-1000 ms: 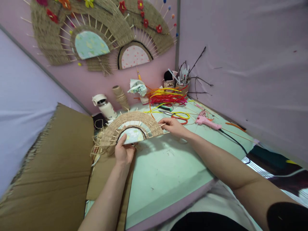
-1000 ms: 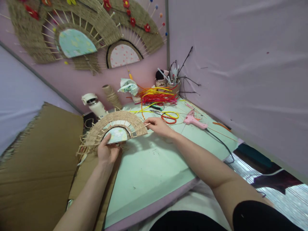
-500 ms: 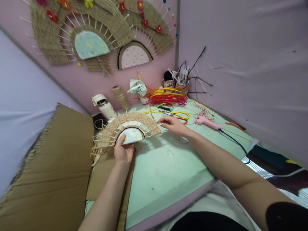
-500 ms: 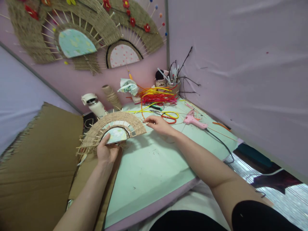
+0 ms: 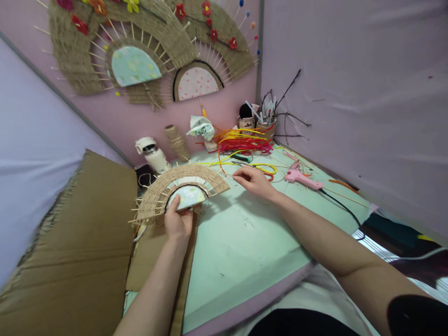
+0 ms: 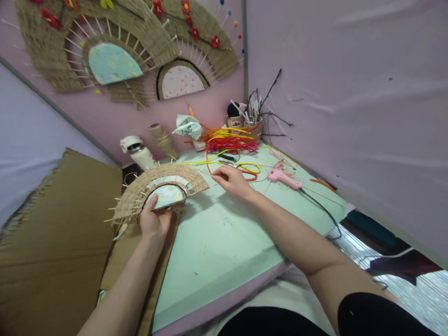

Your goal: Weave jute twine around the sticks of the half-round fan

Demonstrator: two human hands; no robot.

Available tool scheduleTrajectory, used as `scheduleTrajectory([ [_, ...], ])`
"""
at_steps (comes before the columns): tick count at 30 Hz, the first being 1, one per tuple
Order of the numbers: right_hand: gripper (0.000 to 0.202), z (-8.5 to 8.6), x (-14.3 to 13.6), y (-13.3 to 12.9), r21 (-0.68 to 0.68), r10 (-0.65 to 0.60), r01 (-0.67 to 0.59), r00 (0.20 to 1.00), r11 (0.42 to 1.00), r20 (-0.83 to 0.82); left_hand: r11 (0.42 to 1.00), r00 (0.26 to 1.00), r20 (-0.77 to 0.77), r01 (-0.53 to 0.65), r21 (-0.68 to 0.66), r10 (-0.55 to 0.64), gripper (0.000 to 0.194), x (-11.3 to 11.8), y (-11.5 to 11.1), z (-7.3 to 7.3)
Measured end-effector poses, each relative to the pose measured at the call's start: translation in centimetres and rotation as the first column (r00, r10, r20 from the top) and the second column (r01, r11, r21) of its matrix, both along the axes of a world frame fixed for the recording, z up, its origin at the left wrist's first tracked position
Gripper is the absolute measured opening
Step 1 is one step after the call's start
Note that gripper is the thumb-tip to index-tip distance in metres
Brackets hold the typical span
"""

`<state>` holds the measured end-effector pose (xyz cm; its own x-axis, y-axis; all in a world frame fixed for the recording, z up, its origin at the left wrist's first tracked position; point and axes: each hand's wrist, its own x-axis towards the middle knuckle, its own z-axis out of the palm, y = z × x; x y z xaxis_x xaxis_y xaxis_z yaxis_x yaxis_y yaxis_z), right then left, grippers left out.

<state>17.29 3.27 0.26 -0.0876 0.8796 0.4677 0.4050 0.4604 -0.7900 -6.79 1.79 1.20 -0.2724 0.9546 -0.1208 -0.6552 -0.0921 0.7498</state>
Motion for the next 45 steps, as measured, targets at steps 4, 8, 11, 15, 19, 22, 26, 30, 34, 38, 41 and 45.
scheduleTrajectory([
  [4, 0.026, 0.2, 0.0, -0.2, -0.016, 0.015, -0.015, 1.000, 1.000, -0.010, 1.000, 1.000, 0.014, 0.003, 0.000, -0.003, 0.032, -0.1, 0.0, 0.0],
  [8, 0.028, 0.1, -0.2, -0.3, -0.036, 0.023, -0.024, 0.999, 0.999, -0.036, 1.000, 0.999, 0.046, -0.016, -0.024, 0.018, 0.029, -0.3, 0.1, 0.0],
  [11, 0.030, 0.1, -0.5, -0.4, -0.104, 0.060, -0.068, 0.995, 0.992, -0.079, 0.999, 0.999, 0.030, -0.025, -0.042, 0.026, 0.029, -0.4, 0.2, 0.0],
  [15, 0.032, 0.4, -0.9, -0.8, -0.221, 0.091, -0.127, 0.981, 0.967, -0.169, 0.999, 0.999, 0.032, -0.035, -0.037, 0.036, 0.028, -0.5, 0.2, 0.0],
  [19, 0.032, 0.7, -1.0, -1.0, -0.236, 0.120, -0.174, 0.967, 0.956, -0.226, 0.999, 0.999, 0.024, -0.038, -0.024, 0.038, 0.028, -0.5, 0.3, -0.1],
  [22, 0.032, 0.4, -1.1, -0.9, -0.265, 0.141, -0.204, 0.961, 0.942, -0.238, 0.999, 0.999, 0.020, -0.049, -0.021, 0.050, 0.031, -0.5, 0.3, -0.2],
  [26, 0.035, -0.3, -1.3, -0.6, -0.330, 0.131, -0.245, 0.934, 0.911, -0.332, 1.000, 0.998, 0.056, -0.002, -0.002, 0.003, 0.033, -0.5, 0.1, 0.0],
  [30, 0.033, -0.7, -1.2, -0.1, -0.324, 0.106, -0.284, 0.875, 0.902, -0.472, 0.980, 0.979, 0.062, 0.192, 0.052, -0.195, 0.031, -0.5, -0.3, 0.5],
  [34, 0.033, -0.6, -0.9, 0.2, -0.306, 0.087, -0.294, 0.834, 0.906, -0.545, 0.945, 0.949, 0.041, 0.315, -0.084, -0.312, 0.027, -0.4, -0.5, 0.5],
  [38, 0.033, -0.3, -0.8, 0.1, -0.297, 0.078, -0.246, 0.873, 0.923, -0.481, 0.941, 0.947, 0.024, 0.321, -0.104, -0.320, 0.022, -0.2, -0.4, 0.3],
  [41, 0.032, -0.2, -1.2, -0.4, -0.234, 0.088, -0.154, 0.958, 0.960, -0.272, 0.970, 0.971, 0.047, 0.236, -0.064, -0.233, 0.020, 0.0, -0.4, 0.3],
  [45, 0.027, -0.4, -1.7, -1.0, -0.074, 0.099, -0.098, 0.995, 0.992, 0.005, 0.987, 0.987, 0.052, 0.156, -0.036, -0.154, 0.021, 0.0, -0.4, 0.4],
])
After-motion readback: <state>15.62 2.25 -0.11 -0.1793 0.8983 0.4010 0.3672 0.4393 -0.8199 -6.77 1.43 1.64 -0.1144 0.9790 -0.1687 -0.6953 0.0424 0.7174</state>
